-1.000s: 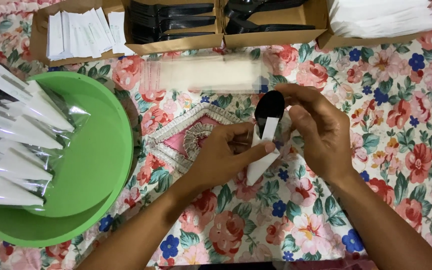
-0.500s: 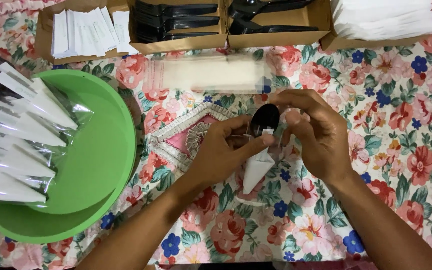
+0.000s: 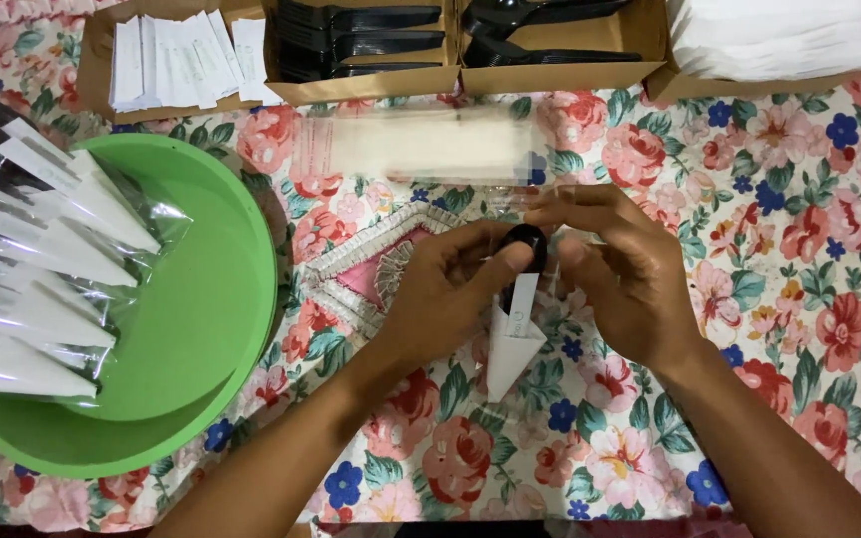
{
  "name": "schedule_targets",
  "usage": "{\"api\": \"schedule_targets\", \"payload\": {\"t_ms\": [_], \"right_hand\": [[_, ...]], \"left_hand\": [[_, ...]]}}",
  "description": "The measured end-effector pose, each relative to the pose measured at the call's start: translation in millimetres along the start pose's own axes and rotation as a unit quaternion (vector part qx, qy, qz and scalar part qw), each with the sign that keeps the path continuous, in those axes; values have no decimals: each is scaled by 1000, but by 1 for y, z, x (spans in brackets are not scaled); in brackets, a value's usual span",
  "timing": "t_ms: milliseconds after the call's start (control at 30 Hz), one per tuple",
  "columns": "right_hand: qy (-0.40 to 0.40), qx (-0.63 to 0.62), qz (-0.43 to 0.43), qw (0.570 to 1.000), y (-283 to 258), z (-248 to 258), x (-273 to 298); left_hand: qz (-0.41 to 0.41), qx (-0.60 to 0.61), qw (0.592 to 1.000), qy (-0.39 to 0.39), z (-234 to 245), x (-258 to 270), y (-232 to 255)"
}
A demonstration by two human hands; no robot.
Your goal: Wrapping plastic spoons and forks in paper napkins and placing them into plastic sleeves.
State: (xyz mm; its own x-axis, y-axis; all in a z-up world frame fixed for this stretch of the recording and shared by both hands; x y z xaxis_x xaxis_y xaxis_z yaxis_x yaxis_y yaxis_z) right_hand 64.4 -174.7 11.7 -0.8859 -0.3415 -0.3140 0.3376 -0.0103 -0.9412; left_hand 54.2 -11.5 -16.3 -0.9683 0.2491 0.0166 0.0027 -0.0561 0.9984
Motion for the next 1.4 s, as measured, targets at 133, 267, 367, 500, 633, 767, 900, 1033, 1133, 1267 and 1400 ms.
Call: {"api": "schedule_targets", "payload": {"t_ms": [133,267,367,500,633,767,900,1033,1133,1267,1400], "right_hand": [[1,-19,-2,1000,1,0,0],[-9,-8,7,1000,-4,-3,-2],[-11,16,27,999,-3,-2,-1],[-20,49,61,997,-10,-4,-2],[-17,38,44,998,-9,-4,-2],[-6,36,28,999,-7,-3,-2],[25,-56,-47,997,2,0,-1],[14,-34,-155,987,5,-4,-10],[-61,20,-336,940,22,-12,0],[-93,11,-346,934,20,-20,5],[-36,11,-346,938,39,-10,11]], "left_hand": [[-27,-4,1000,-5,2,2,8],[-42,-27,999,12,5,3,2],[-13,-12,1000,17,5,3,1],[-40,32,999,4,4,4,7],[-42,13,999,22,6,4,9],[-44,46,998,2,6,5,12],[-25,127,992,7,9,3,14],[-26,91,995,28,18,-3,8],[-50,165,982,76,26,-2,6],[-60,197,974,89,30,-6,-4],[-75,205,971,91,30,-6,-1]]}}
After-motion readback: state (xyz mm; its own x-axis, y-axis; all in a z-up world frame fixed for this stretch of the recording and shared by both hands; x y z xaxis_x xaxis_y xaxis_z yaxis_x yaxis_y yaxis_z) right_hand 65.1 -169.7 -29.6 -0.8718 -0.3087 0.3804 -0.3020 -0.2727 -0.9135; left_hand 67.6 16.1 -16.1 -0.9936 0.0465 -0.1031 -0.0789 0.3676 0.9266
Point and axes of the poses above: each hand's wrist, its own x-axis away from the middle knuckle, its own z-axis out of the back of the hand, y = z × x, the point moved 5 cm from there along -x, towards the middle knuckle, and after that the axes turned 13 degrees about -x, right-handed, at the moved point
